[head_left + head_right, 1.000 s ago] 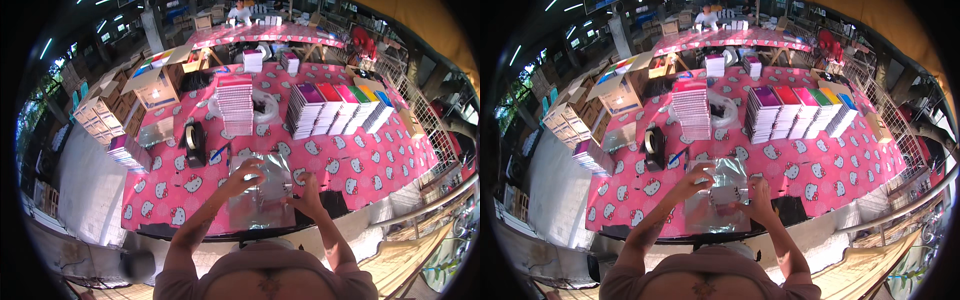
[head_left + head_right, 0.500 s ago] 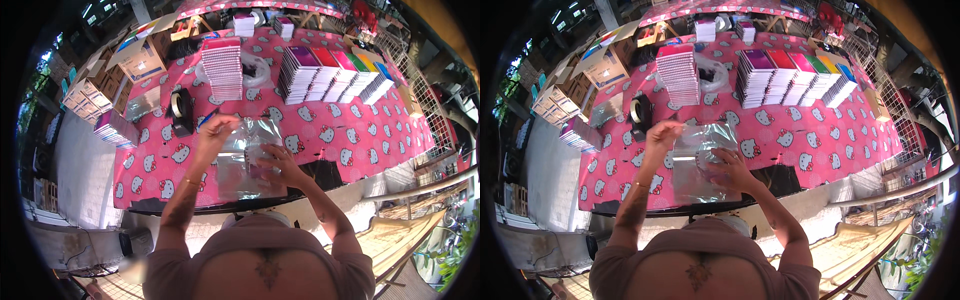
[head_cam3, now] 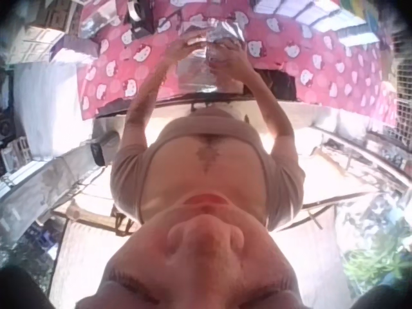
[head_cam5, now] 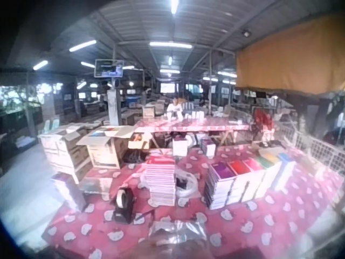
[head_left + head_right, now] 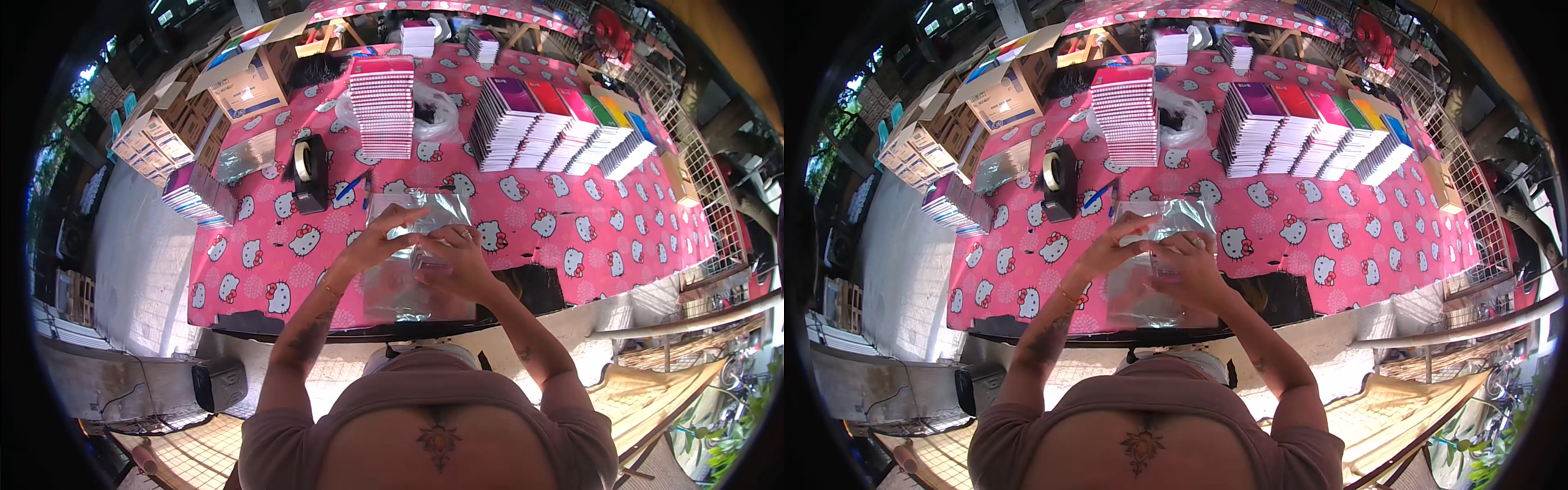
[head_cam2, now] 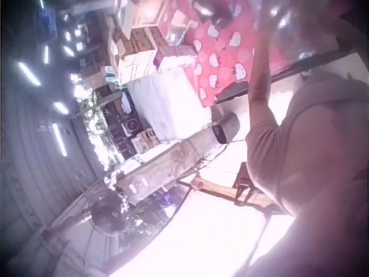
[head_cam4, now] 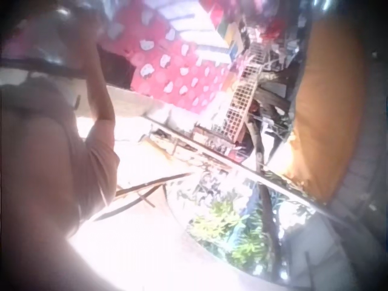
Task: The person picks up notebooks one at a time, places them inside a silver plastic sleeve, and seals the sleeve with tape.
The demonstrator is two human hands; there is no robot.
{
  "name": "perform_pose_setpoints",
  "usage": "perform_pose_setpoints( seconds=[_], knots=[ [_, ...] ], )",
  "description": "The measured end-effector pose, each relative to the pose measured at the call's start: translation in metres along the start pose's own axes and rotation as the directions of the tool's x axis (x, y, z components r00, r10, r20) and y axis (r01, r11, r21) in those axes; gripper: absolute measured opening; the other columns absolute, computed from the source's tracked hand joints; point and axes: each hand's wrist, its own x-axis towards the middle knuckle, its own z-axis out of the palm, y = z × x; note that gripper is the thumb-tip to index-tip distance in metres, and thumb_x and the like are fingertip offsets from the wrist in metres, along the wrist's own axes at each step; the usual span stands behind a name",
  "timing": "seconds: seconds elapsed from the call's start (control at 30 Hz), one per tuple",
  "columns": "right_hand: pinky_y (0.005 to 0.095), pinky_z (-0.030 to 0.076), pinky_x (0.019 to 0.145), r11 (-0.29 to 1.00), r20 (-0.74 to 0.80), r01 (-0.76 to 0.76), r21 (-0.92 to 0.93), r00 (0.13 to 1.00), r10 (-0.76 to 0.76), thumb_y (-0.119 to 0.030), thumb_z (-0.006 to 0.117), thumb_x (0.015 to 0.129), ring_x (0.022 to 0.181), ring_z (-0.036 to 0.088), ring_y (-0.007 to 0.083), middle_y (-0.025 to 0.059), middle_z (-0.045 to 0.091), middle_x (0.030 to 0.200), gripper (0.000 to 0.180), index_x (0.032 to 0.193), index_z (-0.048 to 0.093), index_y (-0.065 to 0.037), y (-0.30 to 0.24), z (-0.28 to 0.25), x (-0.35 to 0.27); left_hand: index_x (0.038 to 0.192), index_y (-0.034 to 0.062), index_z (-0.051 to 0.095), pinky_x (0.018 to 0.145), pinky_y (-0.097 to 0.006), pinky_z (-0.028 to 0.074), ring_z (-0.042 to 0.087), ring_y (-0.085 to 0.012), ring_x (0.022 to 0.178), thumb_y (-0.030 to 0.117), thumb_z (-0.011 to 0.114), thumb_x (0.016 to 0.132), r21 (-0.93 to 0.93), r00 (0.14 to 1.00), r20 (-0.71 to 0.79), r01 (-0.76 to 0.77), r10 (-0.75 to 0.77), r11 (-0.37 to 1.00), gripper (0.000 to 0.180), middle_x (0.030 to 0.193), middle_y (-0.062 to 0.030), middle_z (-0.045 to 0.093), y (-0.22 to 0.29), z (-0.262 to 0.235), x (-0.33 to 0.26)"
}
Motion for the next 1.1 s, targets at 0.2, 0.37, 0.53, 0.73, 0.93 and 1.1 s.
perform_pose_setpoints(
  seconds=[0.2,0.37,0.53,0.73,0.93,1.1],
  knots=[
    [0.0494,0.033,0.104,0.992,-0.459,0.023,0.125,0.888,0.038,-0.029,0.085,0.066,0.114,0.051,0.0299,0.0031,0.055,0.121,0.069,0.128,0.060,-0.012,0.001,-0.026,-0.009,0.097,0.0178,0.078,0.108,-0.042,0.034,0.046,-0.0282,0.129,0.013,0.077,0.085,0.266,0.986,0.071,-0.166,0.152,0.949,0.013,0.134,-0.0083,0.052,0.008,-0.029,0.003],
    [0.0527,0.037,0.104,0.986,-0.077,-0.016,0.166,0.997,0.029,-0.032,0.087,0.068,0.125,0.049,0.0360,0.0136,0.054,0.131,0.068,0.128,0.060,-0.014,0.049,-0.006,-0.040,0.096,0.0202,0.078,0.111,-0.049,0.028,0.040,-0.0304,0.135,0.013,0.079,0.081,0.354,0.958,0.112,-0.286,0.263,0.891,0.017,0.144,-0.0096,0.047,0.004,-0.009,0.024],
    [0.0537,0.032,0.113,0.983,0.069,0.130,0.131,0.988,-0.140,-0.033,0.086,0.071,0.142,0.036,0.0402,0.0231,0.034,0.152,0.055,0.121,0.069,-0.021,0.059,0.025,-0.032,0.094,0.0240,0.077,0.115,-0.054,0.021,0.029,-0.0403,0.142,0.029,0.080,0.079,0.595,0.918,0.198,-0.391,0.344,0.702,0.017,0.156,-0.0168,0.034,-0.024,0.021,0.036],
    [0.0476,0.033,0.116,0.909,0.003,0.039,0.414,0.999,-0.044,-0.027,0.081,0.080,0.150,0.023,0.0390,0.0214,0.012,0.164,0.042,0.119,0.072,-0.018,0.059,0.033,-0.040,0.143,0.0204,0.048,0.115,-0.056,0.026,0.026,-0.0449,0.146,0.031,0.080,0.079,0.452,0.976,-0.006,-0.193,0.220,0.871,0.072,0.159,-0.0289,0.019,-0.044,0.047,0.039],
    [0.0370,0.044,0.104,0.459,-0.048,-0.146,0.876,0.921,0.385,-0.011,0.071,0.090,0.133,0.046,0.0252,0.0163,0.044,0.145,0.042,0.131,0.061,-0.006,0.082,0.052,-0.032,0.155,0.0021,0.028,0.105,-0.036,0.044,0.051,-0.0242,0.130,0.018,0.076,0.089,-0.402,0.922,0.038,0.367,-0.385,0.839,0.083,0.147,-0.0143,0.047,-0.042,0.026,0.014],
    [0.0307,0.048,0.089,0.358,0.288,-0.464,0.811,0.848,0.446,-0.008,0.069,0.090,0.104,0.060,0.0197,0.0053,0.060,0.112,0.031,0.120,0.064,-0.005,0.085,0.042,-0.011,0.134,0.0038,0.060,0.081,-0.024,0.052,0.061,-0.0077,0.093,0.010,0.067,0.094,-0.112,0.917,0.045,0.400,-0.397,0.910,0.041,0.114,-0.0064,0.070,-0.037,0.028,0.007]
  ],
)
